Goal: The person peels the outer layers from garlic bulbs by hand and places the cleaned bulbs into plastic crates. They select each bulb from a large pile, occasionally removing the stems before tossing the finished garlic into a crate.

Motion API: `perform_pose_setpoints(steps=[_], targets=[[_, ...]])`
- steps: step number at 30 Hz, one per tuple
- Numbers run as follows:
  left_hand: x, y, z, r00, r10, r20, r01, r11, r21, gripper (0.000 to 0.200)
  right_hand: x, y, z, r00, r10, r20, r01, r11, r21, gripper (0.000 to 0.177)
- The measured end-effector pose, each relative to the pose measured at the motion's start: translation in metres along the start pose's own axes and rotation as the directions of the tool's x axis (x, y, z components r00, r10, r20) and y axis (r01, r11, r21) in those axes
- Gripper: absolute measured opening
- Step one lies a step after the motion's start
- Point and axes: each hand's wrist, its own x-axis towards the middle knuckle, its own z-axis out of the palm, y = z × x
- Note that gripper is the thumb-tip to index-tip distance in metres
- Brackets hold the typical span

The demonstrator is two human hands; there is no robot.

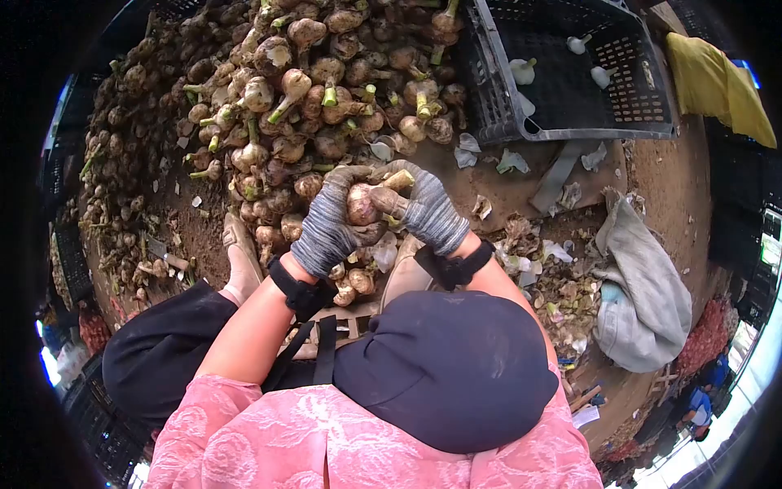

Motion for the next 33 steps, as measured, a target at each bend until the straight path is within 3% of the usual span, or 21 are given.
perform_pose_setpoints(steps=[1,3,5,7,9,11,13,15,16,17,19,21,23,24,25,27,29,31,32,33], targets=[[-0.001,-0.004,0.001,1.0,-0.002,-0.003,0.002,1.0,-0.001,0.069,-0.001,-0.004,-0.001,0.999,-0.008,0.038,0.008,1.0,0.02,0.027],[0.001,-0.002,-0.001,0.986,-0.144,0.079,0.162,0.932,-0.323,0.067,-0.002,-0.008,-0.008,0.995,0.033,0.096,-0.028,0.998,-0.053,0.029],[0.002,0.003,-0.009,0.986,-0.129,0.109,0.156,0.939,-0.308,0.064,-0.001,-0.008,-0.011,0.987,0.045,0.154,-0.04,0.999,-0.034,0.029],[0.004,0.011,-0.013,0.937,-0.225,0.265,0.34,0.755,-0.561,0.063,-0.004,-0.018,-0.014,0.985,0.016,0.169,-0.004,0.997,-0.071,0.028],[0.004,0.012,-0.016,0.923,-0.22,0.315,0.373,0.707,-0.601,0.063,-0.006,-0.029,-0.015,0.982,-0.011,0.187,0.031,0.994,-0.108,0.027],[0.003,0.011,-0.018,0.789,-0.359,0.498,0.613,0.409,-0.676,0.061,-0.009,-0.034,-0.017,0.973,-0.031,0.23,0.061,0.99,-0.127,0.026],[0.005,0.013,-0.018,0.791,-0.343,0.506,0.606,0.333,-0.722,0.061,-0.011,-0.031,-0.023,0.968,-0.02,0.249,0.039,0.997,-0.069,0.026],[0.008,0.022,-0.023,0.796,-0.315,0.516,0.584,0.176,-0.793,0.061,-0.01,-0.024,-0.029,0.972,-0.135,0.194,0.165,0.975,-0.151,0.026],[0.01,0.031,-0.022,0.83,-0.347,0.437,0.557,0.46,-0.692,0.062,-0.012,-0.021,-0.029,0.977,-0.128,0.171,0.112,0.989,0.099,0.026],[0.01,0.03,-0.021,0.832,-0.345,0.435,0.554,0.46,-0.694,0.062,-0.012,-0.022,-0.028,0.976,-0.129,0.174,0.114,0.989,0.097,0.026],[0.009,0.026,-0.014,0.988,-0.09,0.129,0.154,0.736,-0.66,0.065,-0.014,-0.024,-0.022,0.999,-0.019,0.051,0.014,0.996,0.093,0.028],[0.009,0.024,-0.011,0.993,-0.063,0.102,0.115,0.76,-0.64,0.067,-0.015,-0.021,-0.018,0.999,-0.035,0.012,0.034,0.995,0.092,0.032],[0.008,0.02,-0.007,0.999,-0.037,0.001,0.031,0.835,-0.55,0.068,-0.014,-0.02,-0.016,0.998,-0.057,-0.004,0.057,0.977,0.205,0.035],[0.009,0.018,-0.007,1.0,-0.012,-0.028,-0.003,0.871,-0.491,0.068,-0.017,-0.026,-0.015,0.999,0.032,-0.007,-0.03,0.979,0.201,0.032],[0.008,0.017,-0.006,1.0,-0.012,-0.029,-0.004,0.872,-0.49,0.068,-0.017,-0.027,-0.012,0.999,0.031,-0.006,-0.029,0.979,0.201,0.032],[0.007,0.017,-0.005,1.0,-0.011,-0.014,0.005,0.912,-0.41,0.068,-0.016,-0.027,-0.006,0.998,-0.048,-0.042,0.042,0.988,-0.15,0.024],[0.003,0.014,-0.003,0.999,-0.009,-0.045,-0.009,0.927,-0.376,0.067,-0.016,-0.03,-0.007,0.998,-0.057,-0.04,0.047,0.972,-0.229,0.018],[0.001,0.02,-0.009,0.97,-0.232,0.077,0.231,0.767,-0.598,0.064,-0.017,-0.031,-0.007,0.98,-0.199,0.009,0.19,0.919,-0.345,0.015],[0.002,0.021,-0.011,0.921,-0.323,0.216,0.361,0.504,-0.785,0.056,-0.016,-0.03,-0.01,0.957,-0.287,0.048,0.281,0.871,-0.403,0.018],[0.002,0.021,-0.014,0.922,-0.323,0.215,0.36,0.505,-0.784,0.056,-0.016,-0.029,-0.011,0.956,-0.288,0.05,0.283,0.871,-0.402,0.018]])
